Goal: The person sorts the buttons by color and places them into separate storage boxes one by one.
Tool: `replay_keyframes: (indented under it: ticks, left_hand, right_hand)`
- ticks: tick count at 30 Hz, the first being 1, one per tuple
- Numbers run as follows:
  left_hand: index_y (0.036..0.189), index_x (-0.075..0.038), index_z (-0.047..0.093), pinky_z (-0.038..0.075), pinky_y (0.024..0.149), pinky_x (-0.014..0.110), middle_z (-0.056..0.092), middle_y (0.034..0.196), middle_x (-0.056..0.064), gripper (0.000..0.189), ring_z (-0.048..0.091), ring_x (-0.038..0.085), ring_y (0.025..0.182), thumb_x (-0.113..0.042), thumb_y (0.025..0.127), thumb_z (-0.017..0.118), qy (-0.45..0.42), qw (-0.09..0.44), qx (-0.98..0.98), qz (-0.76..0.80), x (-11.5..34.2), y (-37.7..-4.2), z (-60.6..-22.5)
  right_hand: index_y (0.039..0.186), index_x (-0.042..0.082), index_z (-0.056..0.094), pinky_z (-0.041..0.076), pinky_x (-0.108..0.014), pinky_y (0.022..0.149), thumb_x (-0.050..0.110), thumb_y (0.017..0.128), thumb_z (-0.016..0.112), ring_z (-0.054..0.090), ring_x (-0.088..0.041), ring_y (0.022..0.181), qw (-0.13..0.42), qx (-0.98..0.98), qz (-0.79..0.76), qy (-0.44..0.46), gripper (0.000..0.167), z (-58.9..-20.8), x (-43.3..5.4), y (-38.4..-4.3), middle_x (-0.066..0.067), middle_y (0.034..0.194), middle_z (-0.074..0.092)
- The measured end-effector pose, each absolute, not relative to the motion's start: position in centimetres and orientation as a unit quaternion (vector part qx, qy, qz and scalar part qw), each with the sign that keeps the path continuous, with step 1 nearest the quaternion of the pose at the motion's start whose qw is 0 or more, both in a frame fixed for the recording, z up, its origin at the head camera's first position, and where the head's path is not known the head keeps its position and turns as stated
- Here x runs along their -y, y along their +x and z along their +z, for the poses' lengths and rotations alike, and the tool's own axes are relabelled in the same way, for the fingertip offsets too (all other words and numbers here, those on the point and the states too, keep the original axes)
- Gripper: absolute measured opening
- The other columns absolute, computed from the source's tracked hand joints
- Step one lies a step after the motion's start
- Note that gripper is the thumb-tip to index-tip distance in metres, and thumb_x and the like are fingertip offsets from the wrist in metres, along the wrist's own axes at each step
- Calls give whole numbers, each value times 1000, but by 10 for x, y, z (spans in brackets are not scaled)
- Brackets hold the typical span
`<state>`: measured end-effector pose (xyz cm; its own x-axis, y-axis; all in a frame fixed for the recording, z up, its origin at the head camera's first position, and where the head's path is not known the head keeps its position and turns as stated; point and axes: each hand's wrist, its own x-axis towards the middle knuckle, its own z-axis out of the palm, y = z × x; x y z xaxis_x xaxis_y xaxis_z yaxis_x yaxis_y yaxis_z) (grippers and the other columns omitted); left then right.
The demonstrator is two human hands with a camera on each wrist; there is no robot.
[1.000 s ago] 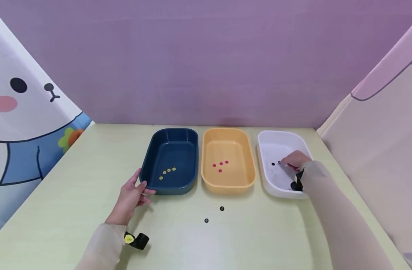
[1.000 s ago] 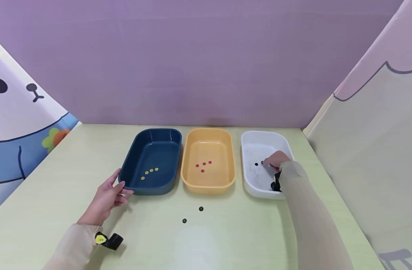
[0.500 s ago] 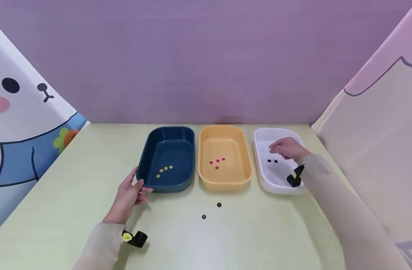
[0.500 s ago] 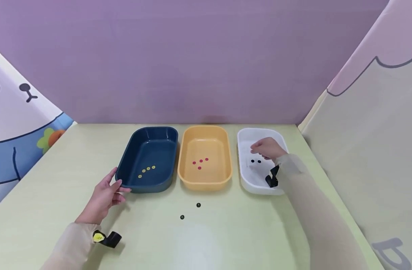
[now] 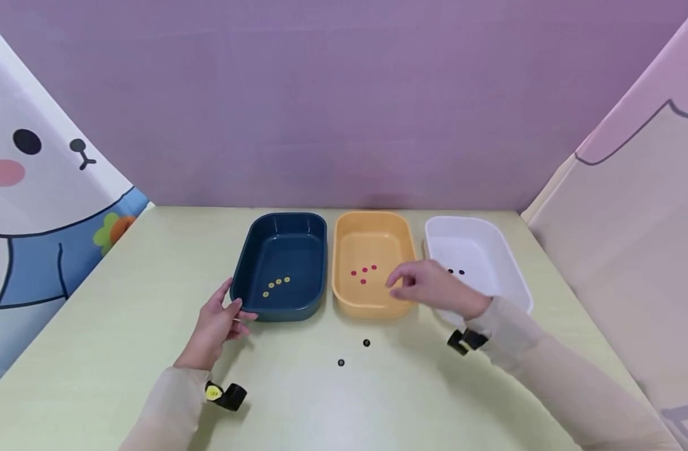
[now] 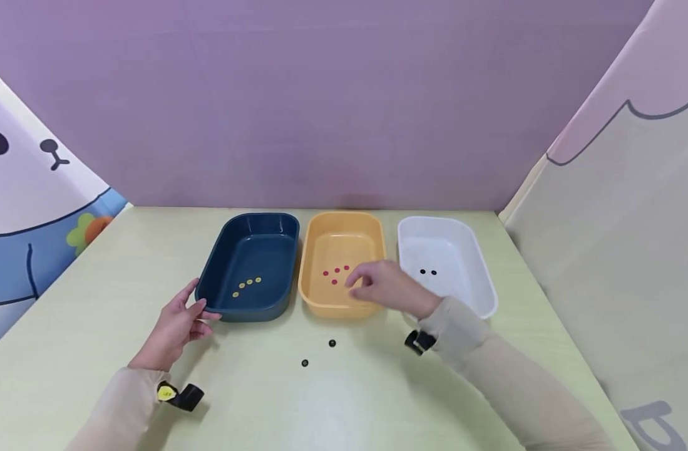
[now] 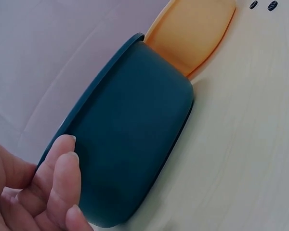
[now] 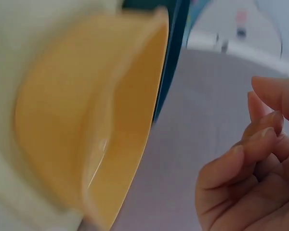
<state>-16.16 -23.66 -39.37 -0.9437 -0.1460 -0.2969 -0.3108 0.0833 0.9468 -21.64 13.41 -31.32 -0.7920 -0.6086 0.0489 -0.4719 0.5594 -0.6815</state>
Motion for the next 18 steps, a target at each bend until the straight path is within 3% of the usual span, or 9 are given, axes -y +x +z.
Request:
replay_keyframes:
  ticks: [9, 13, 18]
  left_hand:
    - [155, -16, 0, 38, 50, 23, 68, 68, -8, 62, 57, 7, 47, -12, 104, 35, -152, 61, -732, 661, 237, -162, -393]
    - [155, -15, 0, 38, 50, 23, 68, 68, -9, 62, 57, 6, 46, -12, 104, 35, -149, 58, -733, 661, 237, -162, -392]
    - [155, -15, 1, 38, 50, 23, 68, 69, -8, 62, 58, 7, 47, -12, 104, 35, -148, 57, -736, 658, 237, -162, -393]
  right_hand:
    - [94, -1, 69, 41, -20, 57, 1, 83, 66, 37, 0, 54, 104, -868, -260, -409, 11, -351, -110, -193, 11, 60, 43]
    - [96, -1, 71, 44, -21, 61, 1, 83, 67, 43, -1, 58, 127, -873, -235, -409, 14, -361, -104, -193, 7, 65, 54]
    - [98, 0, 73, 48, -25, 69, -1, 80, 65, 54, -7, 68, 163, -884, -210, -386, 19, -371, -96, -192, -2, 86, 69]
